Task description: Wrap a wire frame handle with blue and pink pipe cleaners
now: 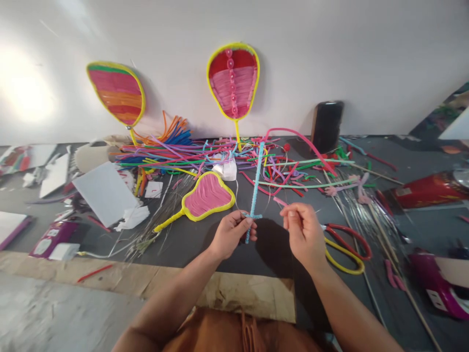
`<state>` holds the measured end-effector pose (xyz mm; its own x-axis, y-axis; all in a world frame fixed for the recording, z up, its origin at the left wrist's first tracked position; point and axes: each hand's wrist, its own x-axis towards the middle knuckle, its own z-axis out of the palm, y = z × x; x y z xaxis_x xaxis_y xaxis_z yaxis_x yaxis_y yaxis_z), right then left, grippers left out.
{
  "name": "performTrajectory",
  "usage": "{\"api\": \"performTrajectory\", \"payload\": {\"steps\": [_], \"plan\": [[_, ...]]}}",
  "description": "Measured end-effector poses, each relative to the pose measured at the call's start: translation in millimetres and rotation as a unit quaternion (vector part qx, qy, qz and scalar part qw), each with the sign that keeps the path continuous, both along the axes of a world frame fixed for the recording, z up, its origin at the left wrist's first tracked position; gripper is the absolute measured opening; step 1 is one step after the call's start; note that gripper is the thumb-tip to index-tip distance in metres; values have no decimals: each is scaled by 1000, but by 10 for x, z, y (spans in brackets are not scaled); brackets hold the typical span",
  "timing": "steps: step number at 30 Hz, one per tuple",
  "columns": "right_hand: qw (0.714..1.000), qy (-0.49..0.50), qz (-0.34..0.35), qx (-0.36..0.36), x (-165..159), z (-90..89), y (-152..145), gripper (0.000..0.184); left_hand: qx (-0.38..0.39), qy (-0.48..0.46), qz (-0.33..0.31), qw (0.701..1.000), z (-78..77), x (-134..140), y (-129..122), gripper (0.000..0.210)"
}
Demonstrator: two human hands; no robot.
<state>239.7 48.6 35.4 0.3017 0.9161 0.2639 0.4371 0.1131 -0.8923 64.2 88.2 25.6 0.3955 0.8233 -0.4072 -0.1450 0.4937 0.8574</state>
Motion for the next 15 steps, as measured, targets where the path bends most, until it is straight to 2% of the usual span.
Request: {"api": "performTrajectory", "payload": {"steps": [3,6,9,15], "plan": [[986,154,24,-64,-2,-59,22,16,-13,-25,14,1000,8,-7,4,34],[940,285,92,-163,-93,-130,48,28,-19,-33,7,999,11,3,-9,35],[912,336,125,-200,-214,-175,53,29,-28,-34,2,999,-2,26,-34,35],[879,410,125,-211,-302,-191,46,21,-18,-22,-8,1000,-24,54,-66,33]]}}
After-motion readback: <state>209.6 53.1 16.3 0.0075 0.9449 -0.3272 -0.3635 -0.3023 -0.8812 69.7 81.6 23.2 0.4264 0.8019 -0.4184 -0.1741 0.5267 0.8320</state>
